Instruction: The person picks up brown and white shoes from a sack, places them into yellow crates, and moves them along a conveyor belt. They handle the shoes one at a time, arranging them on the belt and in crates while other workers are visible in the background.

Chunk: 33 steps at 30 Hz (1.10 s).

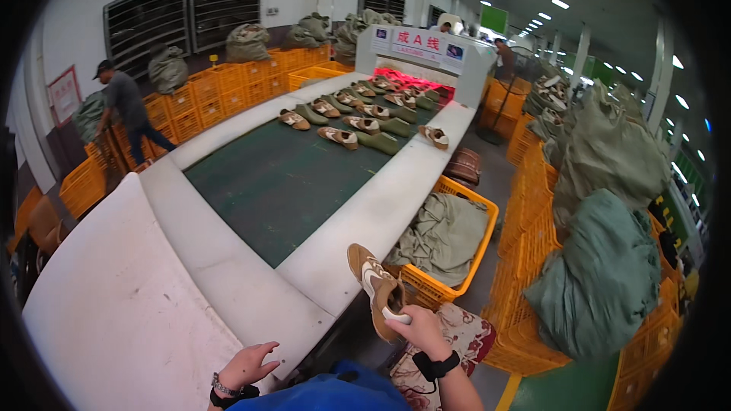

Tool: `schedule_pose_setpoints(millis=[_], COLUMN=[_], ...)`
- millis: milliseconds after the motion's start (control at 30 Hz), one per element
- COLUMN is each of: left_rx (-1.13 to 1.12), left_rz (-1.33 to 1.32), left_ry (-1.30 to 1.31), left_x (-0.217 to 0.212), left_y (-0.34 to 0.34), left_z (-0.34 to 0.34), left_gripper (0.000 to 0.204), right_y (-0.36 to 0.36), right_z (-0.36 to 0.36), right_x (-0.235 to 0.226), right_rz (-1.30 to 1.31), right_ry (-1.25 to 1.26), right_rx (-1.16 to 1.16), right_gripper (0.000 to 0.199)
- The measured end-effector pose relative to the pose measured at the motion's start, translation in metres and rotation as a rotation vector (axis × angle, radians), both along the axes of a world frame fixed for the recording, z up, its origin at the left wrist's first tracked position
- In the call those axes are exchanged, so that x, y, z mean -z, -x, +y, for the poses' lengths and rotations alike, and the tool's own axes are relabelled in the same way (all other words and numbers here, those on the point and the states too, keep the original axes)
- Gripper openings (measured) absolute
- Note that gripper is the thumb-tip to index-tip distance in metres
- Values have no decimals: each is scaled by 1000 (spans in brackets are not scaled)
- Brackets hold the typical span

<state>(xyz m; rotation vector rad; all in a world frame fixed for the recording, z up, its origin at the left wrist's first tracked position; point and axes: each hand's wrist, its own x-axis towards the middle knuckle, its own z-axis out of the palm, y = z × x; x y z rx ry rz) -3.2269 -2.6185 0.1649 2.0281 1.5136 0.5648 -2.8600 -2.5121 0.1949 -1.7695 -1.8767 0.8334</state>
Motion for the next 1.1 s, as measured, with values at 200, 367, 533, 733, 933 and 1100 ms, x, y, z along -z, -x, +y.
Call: schedule_pose_setpoints(millis=[200, 367, 533, 733, 933, 1100], left_rx=[-128, -305, -458, -458, -480, -485], left_rz=[0, -43, 24, 58, 150, 260], left_ry=[56, 44, 74, 218, 305, 422], left_x=[12, 18, 29, 32, 9, -6], left_y=[21, 25, -10, -87, -117, -123], left_z=[23, 38, 104, 207, 271, 327], left_gripper=[43, 45, 45, 45, 45, 45], right_y=[9, -9, -60, -135, -175, -202], right_z=[79, 213, 375, 550, 675, 744], right_x=[4, 23, 34, 24, 31, 56], right_rz=[19, -25, -95, -202, -222, -277], right_ry=[-315, -306, -366, -382, -219, -79], right_rx=[75, 152, 171, 144, 181, 221], right_gripper=[36, 37, 40, 44, 46, 48])
